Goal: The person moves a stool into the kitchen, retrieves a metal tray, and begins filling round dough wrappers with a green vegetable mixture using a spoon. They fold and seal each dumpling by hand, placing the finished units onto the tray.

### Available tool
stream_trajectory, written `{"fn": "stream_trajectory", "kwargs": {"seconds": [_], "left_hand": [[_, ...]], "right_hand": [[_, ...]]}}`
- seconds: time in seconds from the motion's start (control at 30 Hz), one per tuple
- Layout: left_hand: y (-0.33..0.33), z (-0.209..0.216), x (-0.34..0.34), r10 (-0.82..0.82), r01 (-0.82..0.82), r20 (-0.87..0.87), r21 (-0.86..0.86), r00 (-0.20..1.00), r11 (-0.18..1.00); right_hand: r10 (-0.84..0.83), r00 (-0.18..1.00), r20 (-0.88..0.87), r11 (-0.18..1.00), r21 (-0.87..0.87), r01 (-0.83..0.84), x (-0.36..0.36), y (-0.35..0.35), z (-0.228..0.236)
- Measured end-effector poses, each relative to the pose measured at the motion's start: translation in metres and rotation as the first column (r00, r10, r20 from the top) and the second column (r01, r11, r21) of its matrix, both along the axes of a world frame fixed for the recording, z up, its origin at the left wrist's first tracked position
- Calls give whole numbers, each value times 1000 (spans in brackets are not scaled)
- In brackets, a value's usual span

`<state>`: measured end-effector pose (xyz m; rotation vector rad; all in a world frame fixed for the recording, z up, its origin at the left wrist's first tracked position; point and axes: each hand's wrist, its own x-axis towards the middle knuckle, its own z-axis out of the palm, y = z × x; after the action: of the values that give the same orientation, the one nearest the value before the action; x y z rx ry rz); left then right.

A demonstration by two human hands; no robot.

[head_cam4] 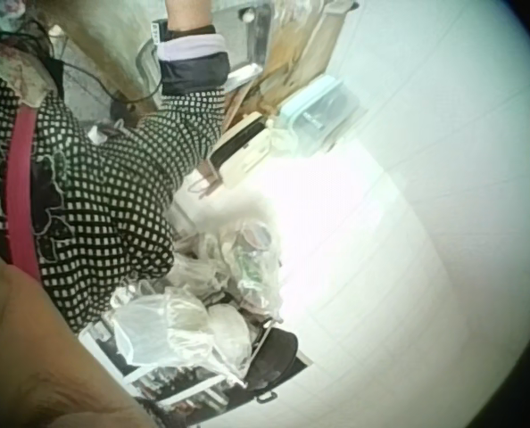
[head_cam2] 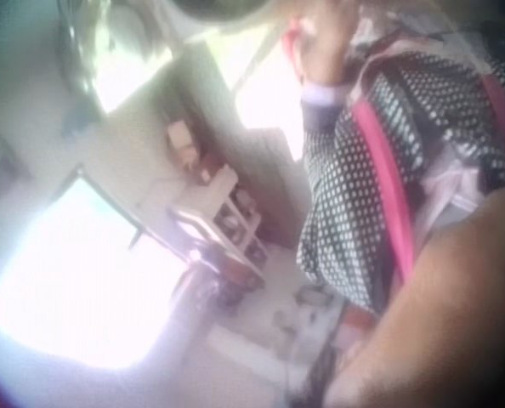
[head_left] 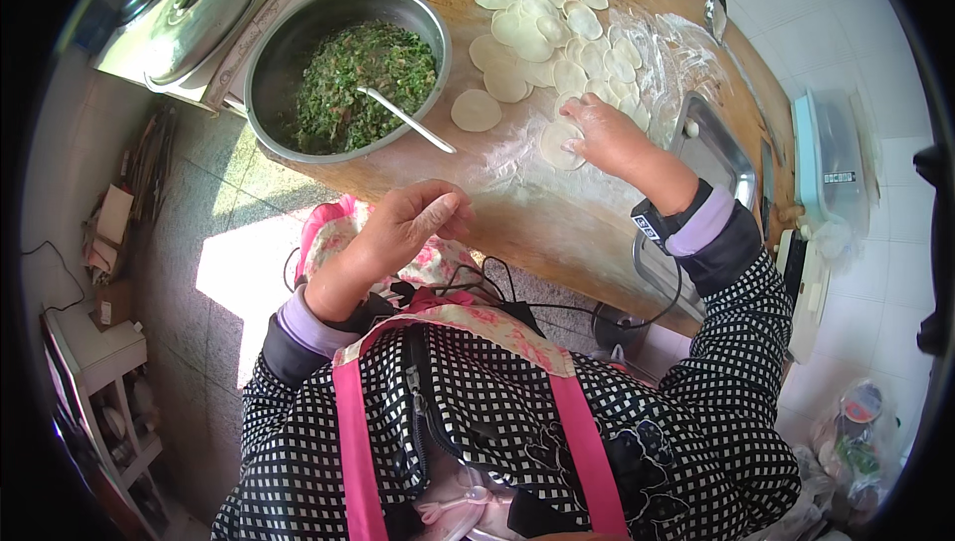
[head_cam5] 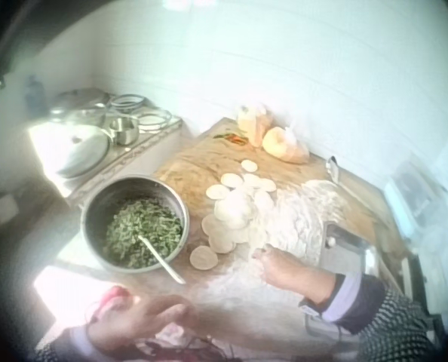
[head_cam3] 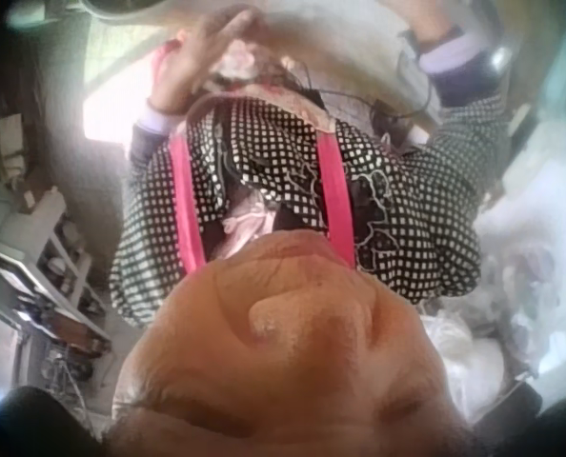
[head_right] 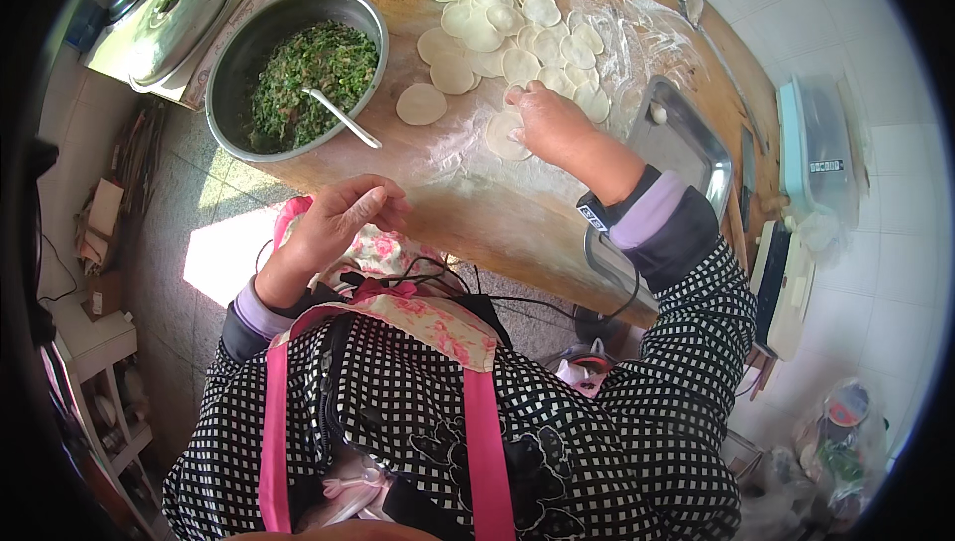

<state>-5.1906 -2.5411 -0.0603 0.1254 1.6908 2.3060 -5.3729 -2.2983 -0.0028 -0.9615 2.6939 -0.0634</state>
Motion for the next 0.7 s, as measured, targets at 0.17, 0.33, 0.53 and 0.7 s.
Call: {"fn": "stream_trajectory", "kwargs": {"seconds": [0.17, 0.33, 0.53, 0.7], "left_hand": [[-7, -1, 6, 12, -12, -23, -24, 1000, 1000], [-13, -3, 7, -15, 16, 20, -70, 1000, 997], [-8, -4, 6, 3, -6, -51, -67, 999, 998], [-8, -5, 5, -11, 7, -56, -70, 998, 998]], "right_hand": [[74, 997, 10, 995, 60, -75, -8, -3, -2], [34, 999, 31, 991, -130, -30, -11, 0, -13], [-11, 992, 126, 999, 36, 6, -20, 3, -11], [-125, 968, 216, 983, -107, 150, -20, 7, -11]]}}
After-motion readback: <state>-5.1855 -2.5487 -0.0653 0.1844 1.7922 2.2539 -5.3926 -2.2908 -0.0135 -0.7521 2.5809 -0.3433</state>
